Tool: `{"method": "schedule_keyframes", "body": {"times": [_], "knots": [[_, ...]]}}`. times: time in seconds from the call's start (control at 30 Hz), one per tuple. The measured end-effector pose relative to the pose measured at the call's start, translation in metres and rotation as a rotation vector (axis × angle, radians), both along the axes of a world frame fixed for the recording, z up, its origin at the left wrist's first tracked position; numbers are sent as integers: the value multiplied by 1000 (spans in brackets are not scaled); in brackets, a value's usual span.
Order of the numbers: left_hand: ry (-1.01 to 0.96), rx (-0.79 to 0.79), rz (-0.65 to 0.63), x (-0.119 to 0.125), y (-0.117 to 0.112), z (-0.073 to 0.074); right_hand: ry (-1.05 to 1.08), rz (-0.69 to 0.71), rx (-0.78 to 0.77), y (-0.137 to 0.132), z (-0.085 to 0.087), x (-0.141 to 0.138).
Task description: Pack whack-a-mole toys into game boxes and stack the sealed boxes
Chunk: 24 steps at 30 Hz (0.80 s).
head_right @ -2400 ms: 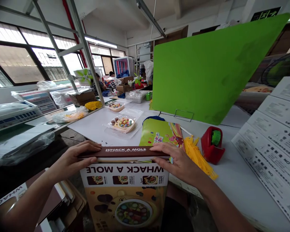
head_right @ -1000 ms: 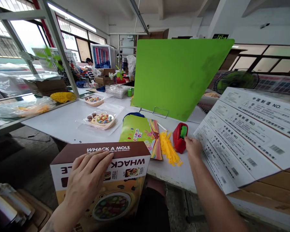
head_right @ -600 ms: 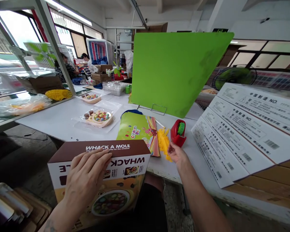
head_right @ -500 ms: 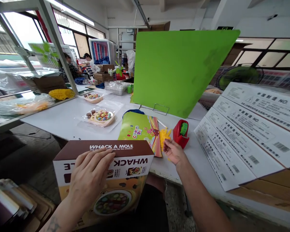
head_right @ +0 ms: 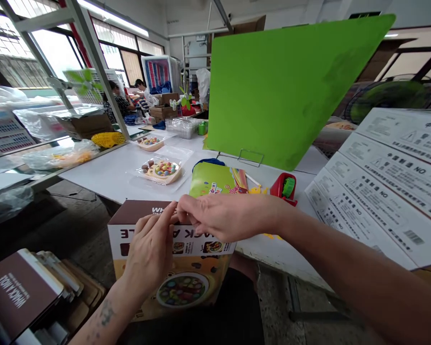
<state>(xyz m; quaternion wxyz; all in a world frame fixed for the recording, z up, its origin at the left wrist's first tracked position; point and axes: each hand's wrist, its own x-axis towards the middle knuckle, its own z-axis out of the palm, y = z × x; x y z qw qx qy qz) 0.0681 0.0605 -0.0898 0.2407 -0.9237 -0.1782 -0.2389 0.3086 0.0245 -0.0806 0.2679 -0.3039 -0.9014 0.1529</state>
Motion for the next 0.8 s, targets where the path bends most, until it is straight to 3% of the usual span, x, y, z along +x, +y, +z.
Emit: {"method": "schedule_keyframes", "body": {"times": [0.13,0.4,0.8], "knots": [[-31,-32,-21,-1,-1,-1,-171,-1,125,6,9,-7],[-61,-37,3,2,-8,0,-313,-70,331,7,19,-21],[-150,153,-21,8,-1,-11,-392,-102,361,14,24,-27]]}}
